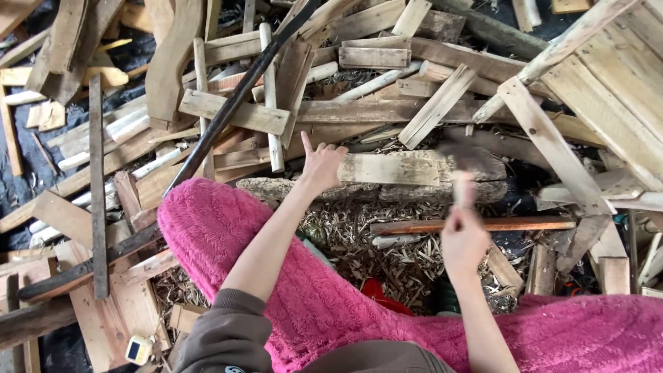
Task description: Dismantle wooden structures and remove nails using a hammer
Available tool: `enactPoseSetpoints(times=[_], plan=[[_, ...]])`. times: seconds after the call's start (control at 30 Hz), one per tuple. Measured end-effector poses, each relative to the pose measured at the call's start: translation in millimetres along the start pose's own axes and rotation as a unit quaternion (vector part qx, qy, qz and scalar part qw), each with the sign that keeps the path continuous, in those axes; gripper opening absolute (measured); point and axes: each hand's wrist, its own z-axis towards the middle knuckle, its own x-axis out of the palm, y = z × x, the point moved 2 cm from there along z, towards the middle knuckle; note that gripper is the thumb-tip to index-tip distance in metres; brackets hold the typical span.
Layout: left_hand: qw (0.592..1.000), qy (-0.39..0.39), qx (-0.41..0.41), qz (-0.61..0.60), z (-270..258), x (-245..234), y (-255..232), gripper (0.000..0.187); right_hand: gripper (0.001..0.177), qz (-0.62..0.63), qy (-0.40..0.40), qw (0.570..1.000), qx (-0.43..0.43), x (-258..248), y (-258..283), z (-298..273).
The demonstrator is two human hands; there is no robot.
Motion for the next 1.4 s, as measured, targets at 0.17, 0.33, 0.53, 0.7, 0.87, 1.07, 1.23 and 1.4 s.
enactPoseSetpoints(times=[0.17, 0.33, 0.53, 0.7, 0.87, 1.07, 1.23, 1.4], plan=[[0.999, 0.028, 0.003, -0.038, 11, 12, 8, 0.095, 0.058, 0.054, 0.148, 0.976, 0.148, -14, 37, 18], [0.997, -0.069, 0.019, 0.017, -14, -77, 5, 0.081, 0.059, 0.094, 0.105, 0.966, 0.218, 12, -27, 11], [0.97, -0.225, 0.001, -0.095, -11, -104, 32, 0.081, 0.059, 0.208, 0.117, 0.928, 0.288, 30, -32, -3], [0.822, -0.068, -0.013, -0.566, -53, -192, -21, 0.121, 0.072, 0.283, 0.168, 0.878, 0.348, 34, -15, 2], [0.355, 0.168, 0.193, -0.899, -37, -155, -44, 0.053, 0.082, 0.265, 0.141, 0.884, 0.359, 46, -14, -7], [0.182, 0.195, 0.203, -0.942, -46, -170, -53, 0.055, 0.072, 0.155, 0.121, 0.938, 0.286, 58, -37, -20], [0.139, 0.208, 0.252, -0.935, -58, -184, -53, 0.062, 0.081, 0.192, 0.137, 0.916, 0.324, 46, 1, -12], [0.087, 0.226, 0.253, -0.937, -70, -191, -54, 0.075, 0.079, 0.156, 0.144, 0.928, 0.307, 47, 1, -13]])
